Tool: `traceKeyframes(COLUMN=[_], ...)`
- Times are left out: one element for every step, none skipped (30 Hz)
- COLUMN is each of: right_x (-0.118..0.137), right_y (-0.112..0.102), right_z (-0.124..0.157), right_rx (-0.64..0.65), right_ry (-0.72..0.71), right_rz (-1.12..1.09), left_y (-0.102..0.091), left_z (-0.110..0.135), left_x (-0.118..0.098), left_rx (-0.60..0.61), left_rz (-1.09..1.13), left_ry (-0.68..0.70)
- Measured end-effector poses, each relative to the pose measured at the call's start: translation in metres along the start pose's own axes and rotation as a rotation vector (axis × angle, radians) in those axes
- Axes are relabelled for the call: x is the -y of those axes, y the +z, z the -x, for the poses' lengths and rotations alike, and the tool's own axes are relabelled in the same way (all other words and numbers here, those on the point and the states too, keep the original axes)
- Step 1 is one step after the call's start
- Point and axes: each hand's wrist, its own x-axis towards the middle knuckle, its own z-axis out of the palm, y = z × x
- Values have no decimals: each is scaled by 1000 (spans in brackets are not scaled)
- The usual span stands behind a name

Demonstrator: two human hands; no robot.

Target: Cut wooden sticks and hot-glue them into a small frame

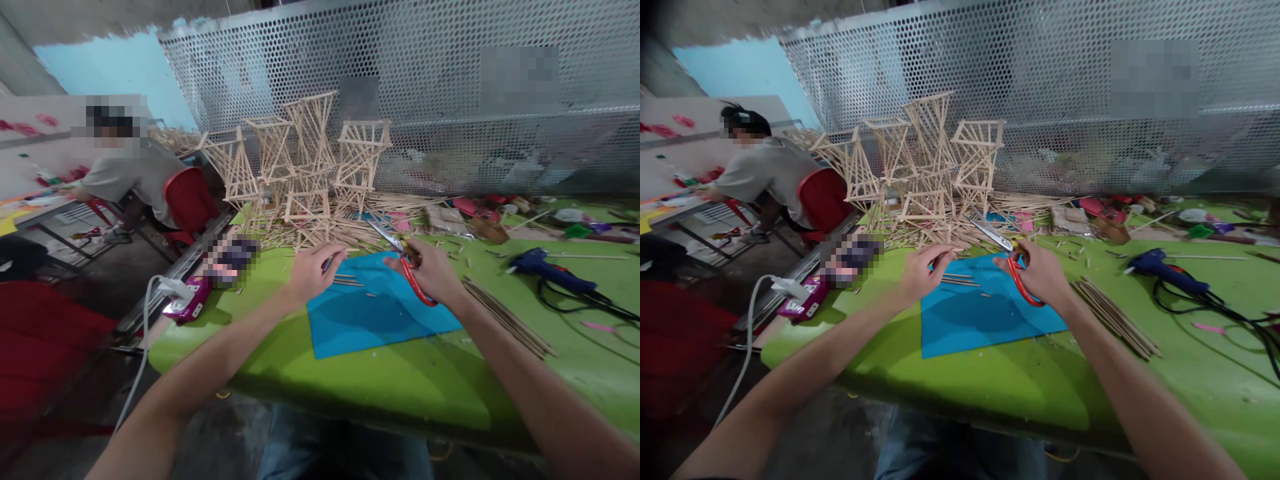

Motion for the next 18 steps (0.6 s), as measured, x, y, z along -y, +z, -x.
traceKeyframes(right_x=[-3, -7, -11, -15, -19, -24, -29, -33, -38, -43, -48, -53, -57, -60, -62, -64, -66, -67], right_y=[-1, -2, -3, -4, -4, -4, -4, -3, -3, -2, -2, -2, -1, -2, -2, -2, -4, -5], right_z=[-2, -4, -5, -7, -8, -9, -10, -10, -10, -10, -10, -9, -8, -8, -8, -8, -9, -10], right_rx=[14, 31, 49, 68, 87, 112, 143, 182, 227, 275, 323, 366, 401, 421, 427, 418, 402, 389], right_ry=[44, 76, 92, 94, 85, 70, 47, 20, -11, -43, -69, -87, -97, -100, -95, -84, -72, -64], right_rz=[76, 150, 213, 262, 301, 332, 360, 383, 399, 408, 408, 402, 395, 394, 400, 413, 428, 438], left_y=[1, 1, 1, 2, 2, 2, 2, 2, 2, 2, 3, 3, 3, 4, 4, 5, 6, 7], left_z=[0, -1, -1, -1, -1, -1, -1, -1, -1, -1, 0, 0, 1, 1, 2, 2, 2, 2], left_x=[1, 1, 2, 2, 3, 3, 4, 4, 4, 4, 3, 3, 3, 2, 2, 2, 1, 2], left_rx=[4, 9, 13, 19, 24, 31, 39, 49, 59, 70, 81, 92, 102, 111, 119, 125, 128, 131], left_rz=[14, 23, 29, 30, 24, 15, 3, -12, -31, -52, -76, -103, -131, -155, -168, -172, -167, -157], left_ry=[-10, -18, -21, -21, -17, -9, 4, 18, 29, 37, 38, 34, 29, 26, 26, 32, 42, 53])
